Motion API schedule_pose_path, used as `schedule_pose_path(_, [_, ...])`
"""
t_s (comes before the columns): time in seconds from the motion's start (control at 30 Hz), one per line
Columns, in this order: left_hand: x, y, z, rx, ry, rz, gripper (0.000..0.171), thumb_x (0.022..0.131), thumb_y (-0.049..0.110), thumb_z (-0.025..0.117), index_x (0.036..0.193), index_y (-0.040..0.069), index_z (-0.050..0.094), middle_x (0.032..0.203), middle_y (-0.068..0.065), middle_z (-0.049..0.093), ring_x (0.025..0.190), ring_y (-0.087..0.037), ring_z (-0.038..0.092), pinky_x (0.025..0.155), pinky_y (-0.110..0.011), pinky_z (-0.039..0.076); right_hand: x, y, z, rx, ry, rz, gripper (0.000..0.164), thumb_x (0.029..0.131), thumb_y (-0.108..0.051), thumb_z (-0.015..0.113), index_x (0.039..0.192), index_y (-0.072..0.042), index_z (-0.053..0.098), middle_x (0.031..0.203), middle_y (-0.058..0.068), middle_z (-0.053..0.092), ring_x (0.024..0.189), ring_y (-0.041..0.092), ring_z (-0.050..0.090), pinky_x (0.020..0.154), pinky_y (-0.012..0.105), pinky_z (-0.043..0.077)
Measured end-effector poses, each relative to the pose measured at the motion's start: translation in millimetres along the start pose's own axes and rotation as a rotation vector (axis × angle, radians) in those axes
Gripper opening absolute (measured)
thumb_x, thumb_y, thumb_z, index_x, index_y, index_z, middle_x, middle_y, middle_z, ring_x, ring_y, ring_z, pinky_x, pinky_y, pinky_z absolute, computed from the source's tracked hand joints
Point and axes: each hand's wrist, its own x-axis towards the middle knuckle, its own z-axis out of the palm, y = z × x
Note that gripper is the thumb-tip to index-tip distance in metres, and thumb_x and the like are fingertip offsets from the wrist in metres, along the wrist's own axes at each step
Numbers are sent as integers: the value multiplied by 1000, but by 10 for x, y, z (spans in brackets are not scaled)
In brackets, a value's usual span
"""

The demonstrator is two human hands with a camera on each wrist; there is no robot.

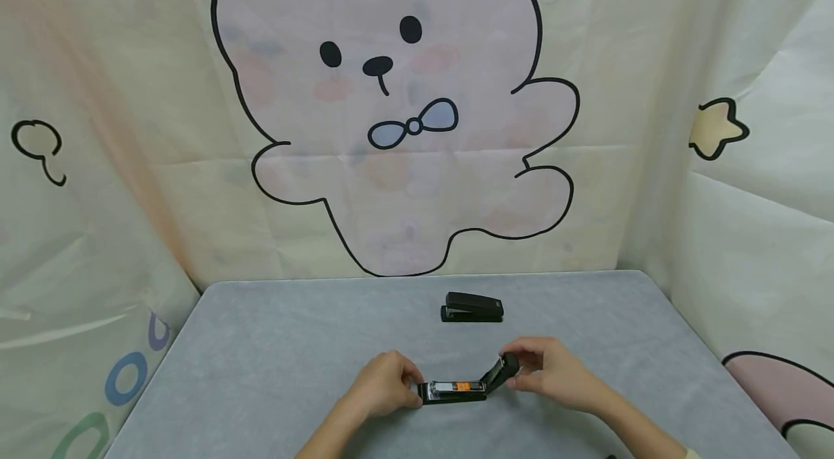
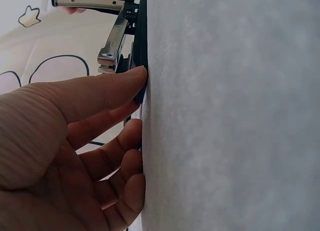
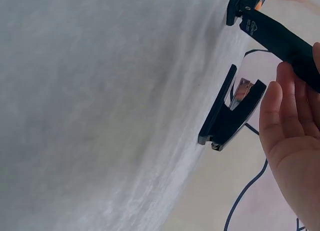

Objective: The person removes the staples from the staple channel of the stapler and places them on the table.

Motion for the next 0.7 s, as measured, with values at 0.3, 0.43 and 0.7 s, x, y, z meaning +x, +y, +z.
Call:
schedule_pose_path(0.3, [3,0,2,12,-2,-12,23,69,4,93,87,10,81,60,6,56,55,-10,48,53,-29,38,-39,92,-71,-30,17,85,42,85,-9,85,122,5,69,98,9,66,79,11,59,68,26,49])
schedule_pose_path(0.43, [-4,10,-1,13,0,-7,23,68,4,93,87,10,80,59,6,56,55,-10,48,54,-28,38,-62,147,-101,-35,14,93,42,85,-8,85,122,4,70,96,7,64,76,10,55,64,27,46])
schedule_pose_path(0.7, [-14,25,-12,15,-5,-13,23,69,4,93,88,10,81,61,5,57,56,-11,49,55,-29,39,-126,253,-144,-100,-5,75,33,86,-12,85,115,-2,74,95,2,68,72,8,53,61,27,46])
